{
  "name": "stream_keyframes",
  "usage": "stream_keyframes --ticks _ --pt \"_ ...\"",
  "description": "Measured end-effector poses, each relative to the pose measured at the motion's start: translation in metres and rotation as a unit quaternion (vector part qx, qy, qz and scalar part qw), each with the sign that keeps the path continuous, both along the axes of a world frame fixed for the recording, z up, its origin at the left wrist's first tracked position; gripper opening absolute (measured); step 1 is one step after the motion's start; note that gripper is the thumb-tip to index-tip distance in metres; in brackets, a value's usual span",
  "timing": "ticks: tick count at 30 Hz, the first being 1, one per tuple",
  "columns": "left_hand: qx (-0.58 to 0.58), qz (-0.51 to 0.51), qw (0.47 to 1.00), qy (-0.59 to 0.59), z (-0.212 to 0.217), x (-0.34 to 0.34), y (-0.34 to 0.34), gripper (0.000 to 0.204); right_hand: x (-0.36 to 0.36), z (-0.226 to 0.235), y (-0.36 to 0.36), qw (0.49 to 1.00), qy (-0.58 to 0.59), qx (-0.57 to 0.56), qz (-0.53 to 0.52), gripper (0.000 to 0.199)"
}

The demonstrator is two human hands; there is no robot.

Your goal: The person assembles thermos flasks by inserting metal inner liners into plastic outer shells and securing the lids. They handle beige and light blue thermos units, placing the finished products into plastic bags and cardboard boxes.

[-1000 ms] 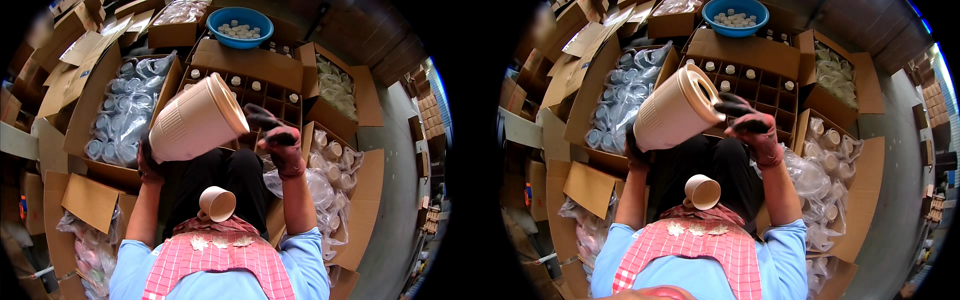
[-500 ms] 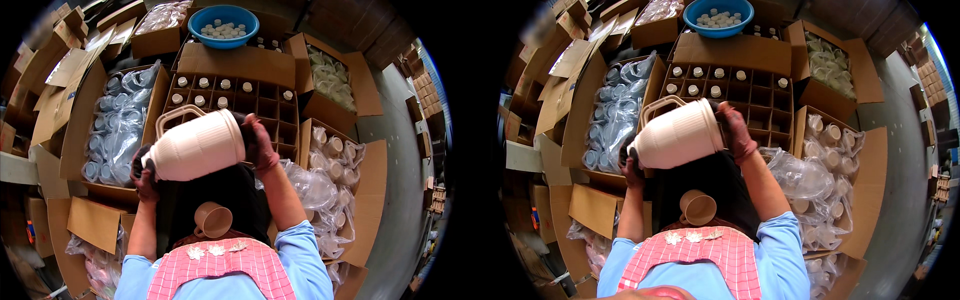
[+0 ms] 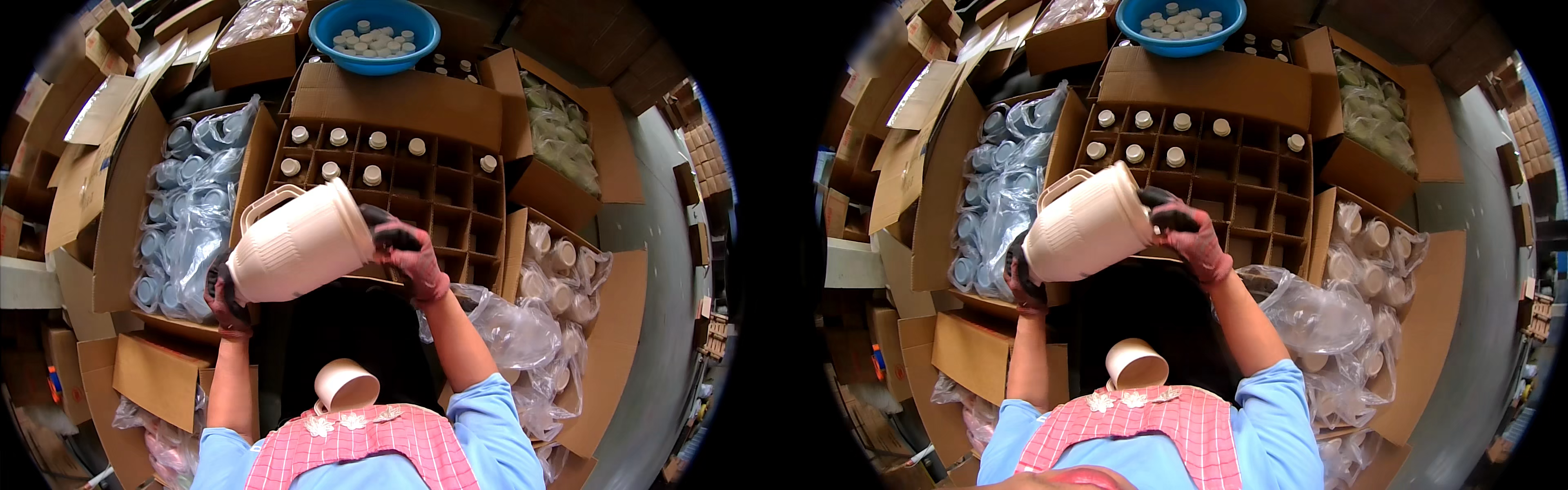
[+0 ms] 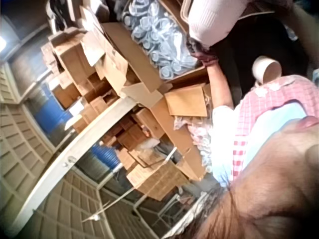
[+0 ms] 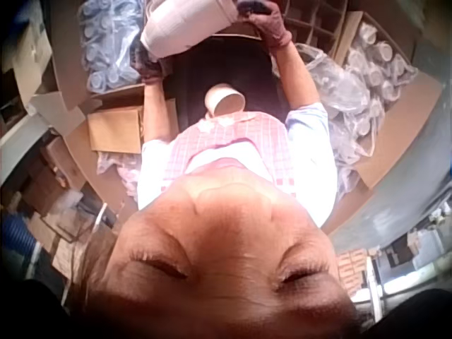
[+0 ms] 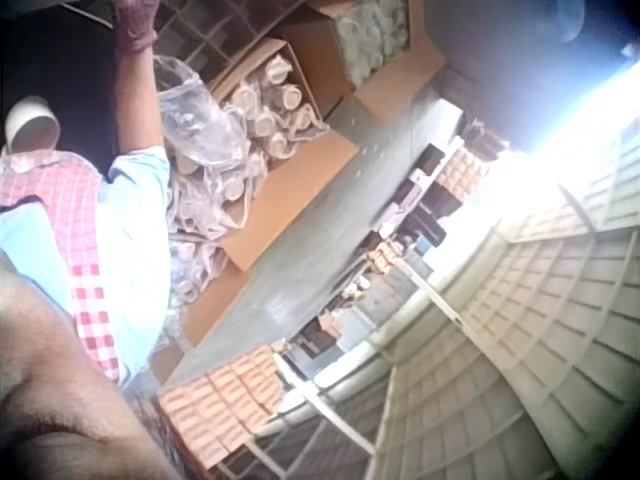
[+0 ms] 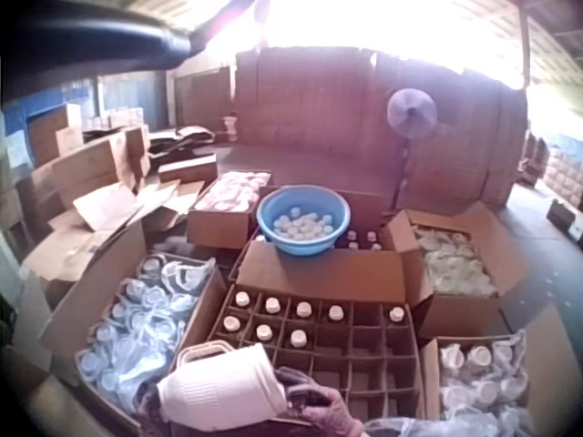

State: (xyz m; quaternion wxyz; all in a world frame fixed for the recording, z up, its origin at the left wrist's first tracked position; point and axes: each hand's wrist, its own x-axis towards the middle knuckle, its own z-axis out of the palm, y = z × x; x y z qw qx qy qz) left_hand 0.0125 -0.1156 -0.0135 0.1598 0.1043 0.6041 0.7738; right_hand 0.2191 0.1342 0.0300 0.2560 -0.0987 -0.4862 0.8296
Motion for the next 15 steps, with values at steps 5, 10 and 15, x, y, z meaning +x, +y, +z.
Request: stream_keyframes --ticks 5,10,15 --pt "-0.092 -0.055 0.961 0.253 0.011 0.009 0.026 0.070 -0.016 -0.018 0.014 0.978 -0.063 -0.183 -0.079 0.019" --pt "-0.061 -0.082 0.994 0.038 0.010 -0.009 0.057 0.059 -0.024 -0.039 0.027 0.982 -0.160 -0.013 -0.101 0.021" --pt "0.010 -0.187 0.918 -0.349 -0.051 -0.045 0.059 0.046 -0.017 -0.054 0.036 0.825 -0.060 0.538 -0.165 0.028"
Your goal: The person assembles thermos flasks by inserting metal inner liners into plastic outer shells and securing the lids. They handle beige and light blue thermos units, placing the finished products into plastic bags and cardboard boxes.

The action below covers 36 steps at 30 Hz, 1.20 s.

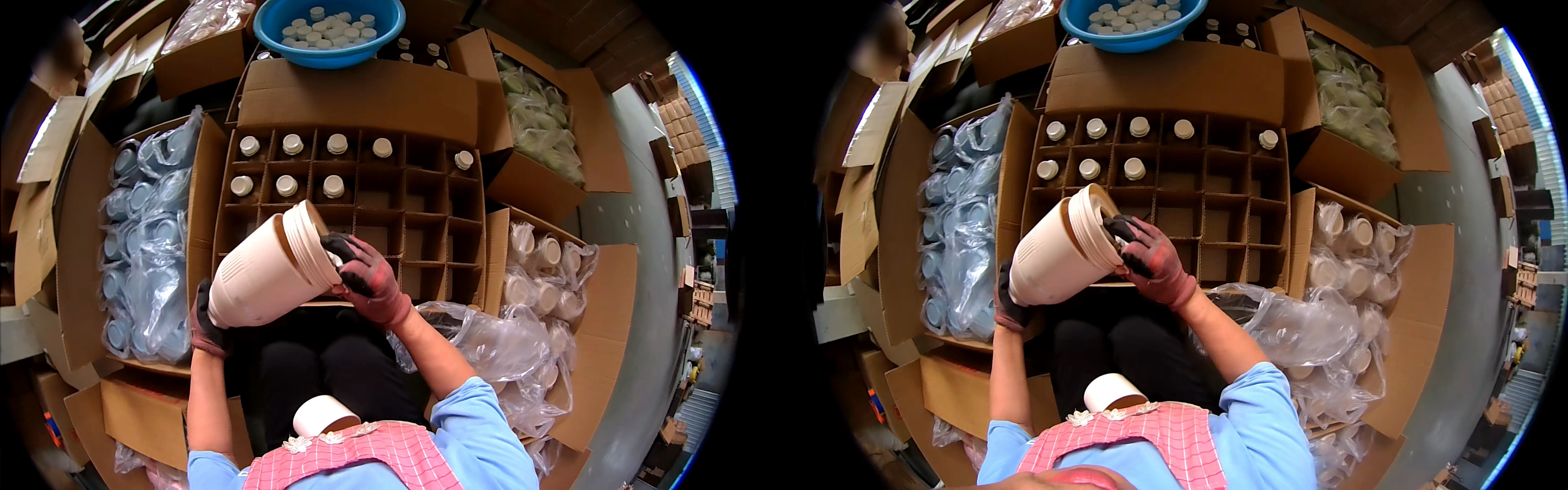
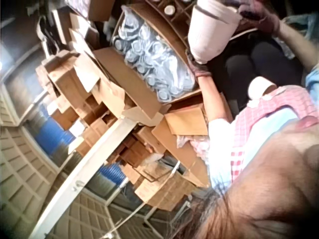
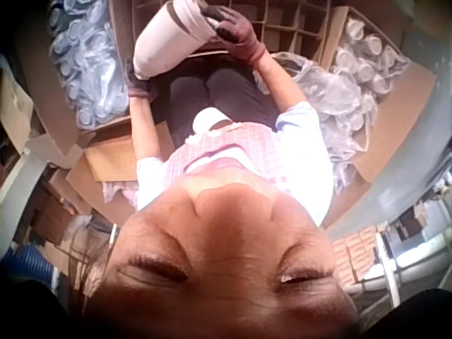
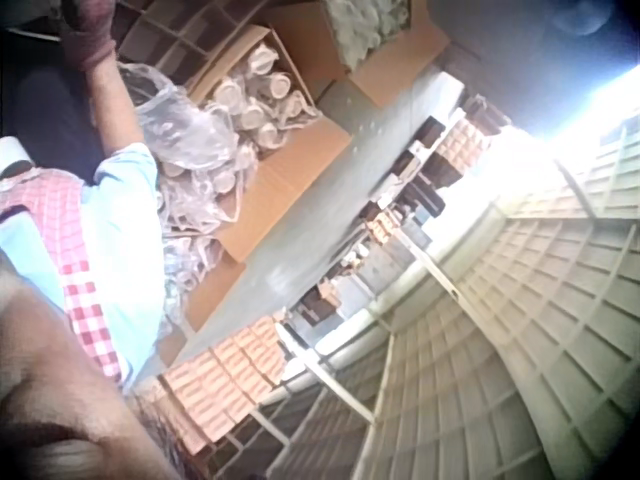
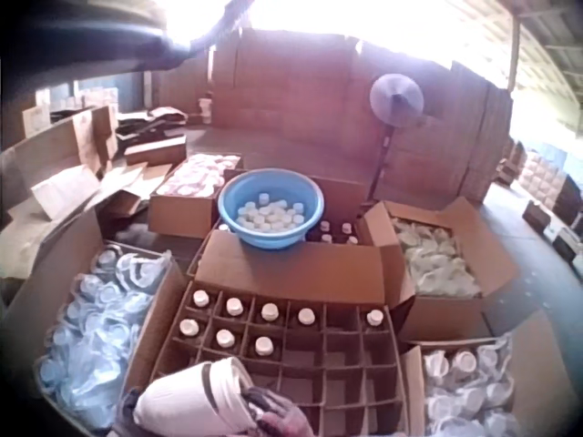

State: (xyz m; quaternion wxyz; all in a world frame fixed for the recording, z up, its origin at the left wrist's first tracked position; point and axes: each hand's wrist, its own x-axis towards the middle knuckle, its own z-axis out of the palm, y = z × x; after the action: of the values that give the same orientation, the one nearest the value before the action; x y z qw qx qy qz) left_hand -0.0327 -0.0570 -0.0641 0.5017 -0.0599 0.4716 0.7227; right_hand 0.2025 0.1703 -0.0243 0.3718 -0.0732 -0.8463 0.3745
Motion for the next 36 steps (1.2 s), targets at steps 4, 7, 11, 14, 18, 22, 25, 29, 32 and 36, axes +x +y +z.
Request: stream_keyframes --ticks 4,7,11,14,18,22,25,29,32,36 --pt "0.017 0.041 0.999 -0.012 -0.058 -0.022 -0.016 0.044 0.021 -0.022 0.013 0.988 -0.096 0.124 -0.012 0.025" --pt "0.034 0.000 0.986 0.164 -0.046 -0.029 -0.009 0.042 0.035 -0.054 0.027 0.952 -0.225 0.197 -0.064 0.021" --pt "-0.055 0.041 0.940 0.334 -0.036 -0.022 0.021 0.038 0.028 -0.060 0.081 0.909 -0.409 0.078 -0.002 0.026" --pt "-0.102 -0.027 0.829 0.550 -0.032 -0.021 0.039 0.053 0.027 -0.064 0.169 0.913 -0.239 0.018 -0.330 0.028" --pt "-0.141 -0.051 0.622 0.769 -0.020 -0.017 0.072 0.069 0.042 -0.100 0.287 0.710 -0.464 0.049 -0.527 0.055" --pt "-0.178 -0.050 0.635 0.750 -0.017 -0.012 0.081 0.070 0.071 -0.184 0.339 0.652 -0.520 0.083 -0.546 0.072" --pt "-0.185 -0.023 0.640 0.746 -0.022 -0.009 0.077 0.068 0.066 -0.168 0.335 0.688 -0.513 0.010 -0.514 0.073" --pt "-0.176 -0.024 0.677 0.715 -0.023 -0.008 0.072 0.060 0.082 -0.121 0.323 0.730 -0.383 0.050 -0.564 0.074" --pt "-0.156 -0.029 0.690 0.706 -0.033 -0.016 0.058 0.056 0.101 -0.028 0.307 0.834 -0.252 0.107 -0.479 0.071" --pt "-0.064 -0.008 0.706 0.705 -0.006 -0.012 0.061 0.053 0.112 0.138 0.223 0.973 -0.134 -0.069 -0.177 0.076"
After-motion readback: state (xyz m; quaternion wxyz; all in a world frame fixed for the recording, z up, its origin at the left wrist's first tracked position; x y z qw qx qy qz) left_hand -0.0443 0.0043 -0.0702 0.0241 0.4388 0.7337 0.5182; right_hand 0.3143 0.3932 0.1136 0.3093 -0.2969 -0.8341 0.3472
